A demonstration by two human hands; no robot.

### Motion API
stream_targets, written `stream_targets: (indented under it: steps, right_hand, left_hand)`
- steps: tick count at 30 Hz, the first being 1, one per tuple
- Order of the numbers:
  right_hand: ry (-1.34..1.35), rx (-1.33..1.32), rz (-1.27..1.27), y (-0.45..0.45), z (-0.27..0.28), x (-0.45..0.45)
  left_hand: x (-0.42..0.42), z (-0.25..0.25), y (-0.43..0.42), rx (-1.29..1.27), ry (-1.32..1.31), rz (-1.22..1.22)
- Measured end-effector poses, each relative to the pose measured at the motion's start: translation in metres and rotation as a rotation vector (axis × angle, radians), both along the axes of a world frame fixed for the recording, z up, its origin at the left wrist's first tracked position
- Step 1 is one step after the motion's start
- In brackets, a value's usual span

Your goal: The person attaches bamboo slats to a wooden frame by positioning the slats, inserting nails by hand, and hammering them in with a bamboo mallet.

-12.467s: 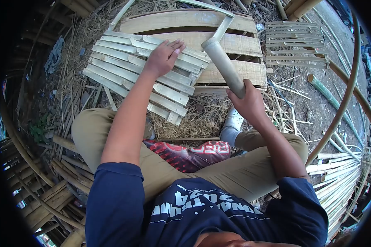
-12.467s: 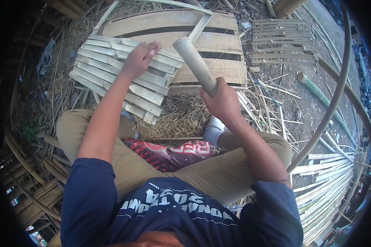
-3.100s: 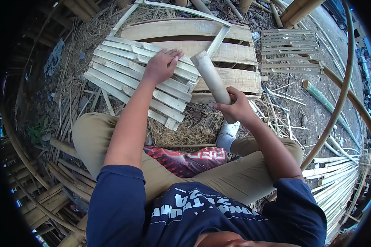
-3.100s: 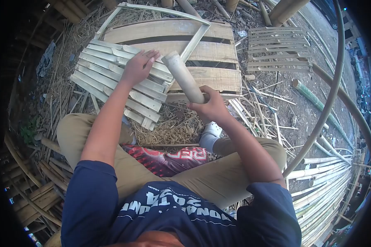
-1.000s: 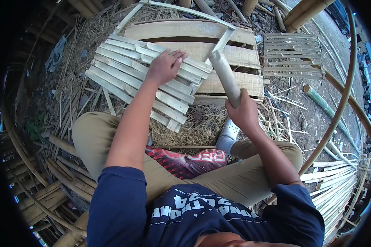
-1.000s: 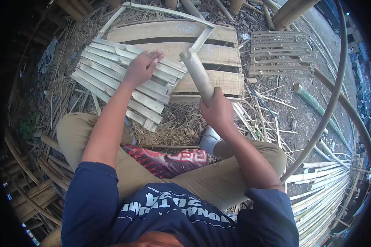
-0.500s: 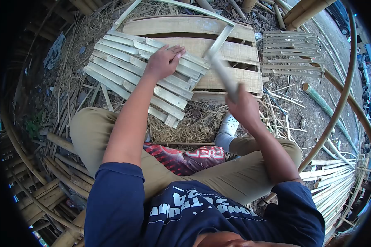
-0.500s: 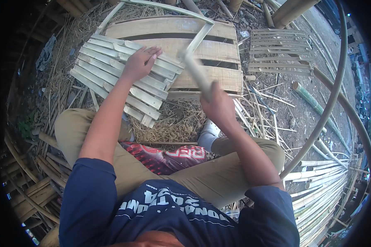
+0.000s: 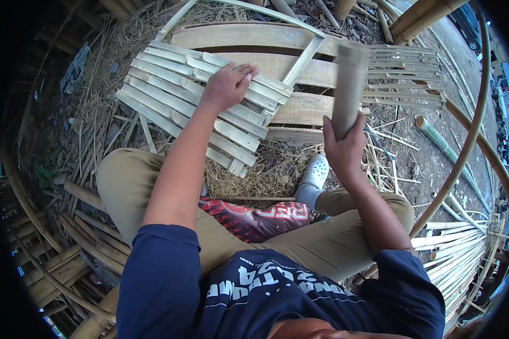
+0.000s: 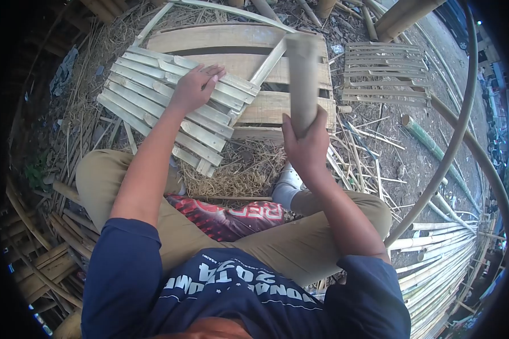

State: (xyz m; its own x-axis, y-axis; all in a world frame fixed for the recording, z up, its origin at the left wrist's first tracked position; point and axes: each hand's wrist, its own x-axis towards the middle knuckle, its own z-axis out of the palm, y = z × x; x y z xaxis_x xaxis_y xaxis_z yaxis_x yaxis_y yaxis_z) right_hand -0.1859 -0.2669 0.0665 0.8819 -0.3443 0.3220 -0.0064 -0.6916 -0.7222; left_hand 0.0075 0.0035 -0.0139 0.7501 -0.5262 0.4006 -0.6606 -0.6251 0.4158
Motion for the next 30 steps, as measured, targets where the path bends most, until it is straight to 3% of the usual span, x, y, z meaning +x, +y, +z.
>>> stream_targets:
  steps: [2,3,6,10,13,16,17,20,27,30]
  right_hand:
    - [0.466,-0.331,0.172,-0.009,0.003,0.002]
    - [0.456,-0.355,0.23,-0.023,-0.029,0.004]
    - [0.416,-0.4,0.19,-0.017,-0.02,0.0]
    - [0.512,-0.407,0.315,-0.018,-0.022,-0.002]
    - [0.332,-0.126,0.179,-0.007,-0.004,-0.002]
    - [-0.239,0.179,0.097,0.003,-0.003,0.0]
    - [0.226,0.003,0.082,-0.002,0.005,0.0]
    - [0.491,-0.294,0.191,-0.017,-0.026,0.001]
    - [0.479,-0.288,0.234,-0.021,-0.023,0.001]
    - [0.304,0.058,0.097,-0.008,0.004,0.002]
  left_hand:
    - [-0.006,-0.002,-0.001,0.003,0.003,0.008]
    - [-0.007,0.0,-0.003,0.006,0.013,0.024]
    - [-0.003,0.006,-0.003,0.009,0.039,0.028]
    - [-0.004,-0.001,-0.001,0.008,0.015,0.009]
    - [-0.003,0.002,-0.002,0.007,0.034,0.007]
    - [-0.002,0.004,0.001,0.01,0.017,0.0]
    - [-0.006,0.004,0.0,0.016,0.011,-0.011]
    - [-0.002,-0.003,-0.003,-0.005,0.011,0.046]
    - [-0.003,-0.001,-0.002,0.006,-0.021,0.016]
    - [-0.004,0.001,-0.001,0.0,0.018,0.025]
